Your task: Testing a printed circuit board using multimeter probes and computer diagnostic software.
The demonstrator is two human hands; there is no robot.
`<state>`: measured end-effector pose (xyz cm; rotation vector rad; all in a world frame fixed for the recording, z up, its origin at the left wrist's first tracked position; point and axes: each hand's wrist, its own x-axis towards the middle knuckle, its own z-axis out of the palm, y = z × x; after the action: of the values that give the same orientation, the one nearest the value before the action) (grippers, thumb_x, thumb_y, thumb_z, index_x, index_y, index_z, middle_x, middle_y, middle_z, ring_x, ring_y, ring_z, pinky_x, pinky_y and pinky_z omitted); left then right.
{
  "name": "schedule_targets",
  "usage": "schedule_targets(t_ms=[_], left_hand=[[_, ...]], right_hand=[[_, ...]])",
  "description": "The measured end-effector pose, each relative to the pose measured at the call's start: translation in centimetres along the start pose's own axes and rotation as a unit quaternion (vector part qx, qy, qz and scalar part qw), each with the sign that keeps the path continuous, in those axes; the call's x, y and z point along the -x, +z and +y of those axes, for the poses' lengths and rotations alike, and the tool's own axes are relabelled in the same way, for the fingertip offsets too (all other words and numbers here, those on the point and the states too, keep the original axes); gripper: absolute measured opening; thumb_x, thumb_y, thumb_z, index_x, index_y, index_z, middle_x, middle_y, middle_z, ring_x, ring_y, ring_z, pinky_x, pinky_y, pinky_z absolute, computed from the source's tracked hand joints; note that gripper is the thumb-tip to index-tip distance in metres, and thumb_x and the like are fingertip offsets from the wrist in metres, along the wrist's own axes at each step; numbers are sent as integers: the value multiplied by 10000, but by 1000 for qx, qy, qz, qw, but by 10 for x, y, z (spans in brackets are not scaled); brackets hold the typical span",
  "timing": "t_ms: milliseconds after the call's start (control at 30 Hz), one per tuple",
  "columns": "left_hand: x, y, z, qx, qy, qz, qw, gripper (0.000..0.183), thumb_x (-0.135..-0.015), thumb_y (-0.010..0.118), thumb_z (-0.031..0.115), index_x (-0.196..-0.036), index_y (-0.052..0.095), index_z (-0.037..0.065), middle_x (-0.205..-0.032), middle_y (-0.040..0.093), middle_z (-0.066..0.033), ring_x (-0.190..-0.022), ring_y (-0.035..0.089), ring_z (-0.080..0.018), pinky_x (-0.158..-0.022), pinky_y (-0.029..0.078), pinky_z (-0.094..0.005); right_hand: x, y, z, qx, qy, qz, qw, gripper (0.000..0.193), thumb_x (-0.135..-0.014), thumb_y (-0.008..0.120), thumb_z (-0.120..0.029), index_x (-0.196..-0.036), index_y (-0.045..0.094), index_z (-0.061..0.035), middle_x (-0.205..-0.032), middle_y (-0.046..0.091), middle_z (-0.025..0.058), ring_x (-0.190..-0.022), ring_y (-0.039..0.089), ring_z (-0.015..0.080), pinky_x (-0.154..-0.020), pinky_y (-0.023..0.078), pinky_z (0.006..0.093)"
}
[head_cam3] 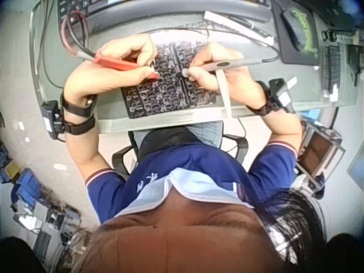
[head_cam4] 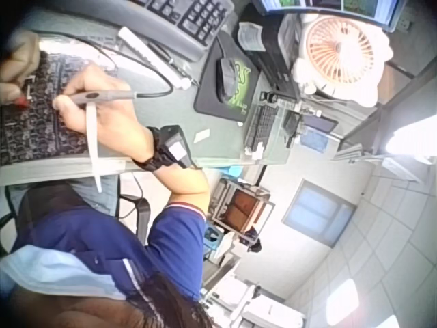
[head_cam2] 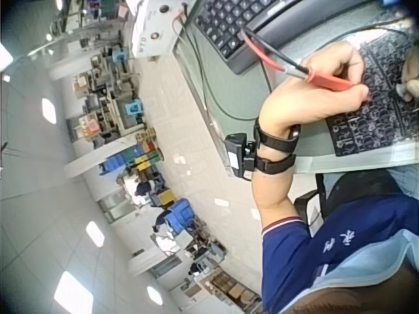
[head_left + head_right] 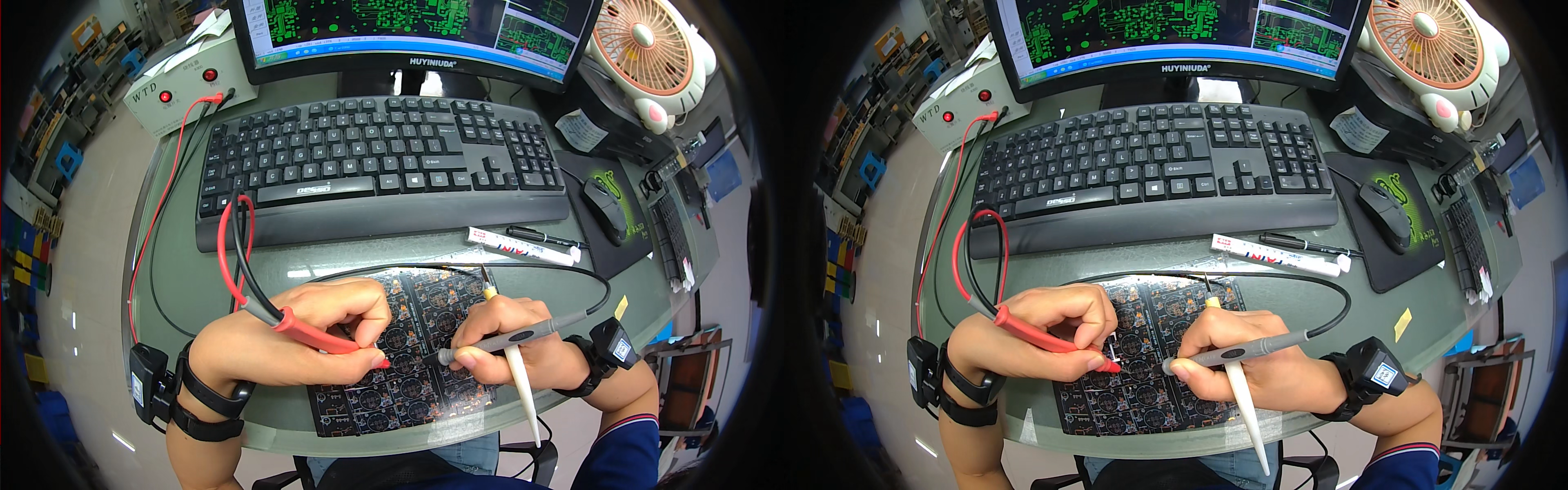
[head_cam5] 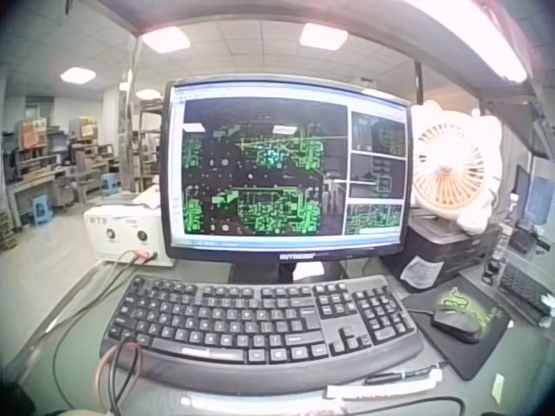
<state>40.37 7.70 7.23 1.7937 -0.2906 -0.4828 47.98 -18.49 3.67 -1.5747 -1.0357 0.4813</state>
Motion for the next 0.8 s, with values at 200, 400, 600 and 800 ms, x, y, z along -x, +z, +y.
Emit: schedule_targets(t_ms=[200,400,600,800], left_hand=[[0,0,1,-7,-1,1,1000,281,-832,693,94,-741,427,87,-868,528,-41,-793,503,-119,-704,442,-267],[-1,-1,0,1,3,-3,1000,280,-835,690,92,-751,423,87,-883,528,-42,-798,500,-115,-710,448,-268],[5,5,-6,55,-11,-1,998,197,-849,672,112,-955,515,59,-929,534,-6,-777,496,-69,-682,429,-233],[3,8,6,83,-23,-1,996,540,-874,656,157,-1365,468,34,-1157,572,-47,-820,523,-52,-739,447,-216]], right_hand=[[-1,-1,-1,11,2,-5,1000,163,-846,758,-131,-831,621,-43,-727,654,46,-590,611,151,-529,468,280],[-1,0,-3,9,-5,4,1000,170,-850,757,-136,-827,621,-36,-729,642,48,-595,604,151,-529,462,283],[-10,-2,-21,-28,106,-2,994,177,-867,734,-144,-851,603,-26,-813,607,56,-709,595,143,-631,471,292],[-50,5,-40,-74,140,-36,987,261,-926,694,-211,-1021,565,-5,-830,657,94,-761,659,140,-668,501,310]])
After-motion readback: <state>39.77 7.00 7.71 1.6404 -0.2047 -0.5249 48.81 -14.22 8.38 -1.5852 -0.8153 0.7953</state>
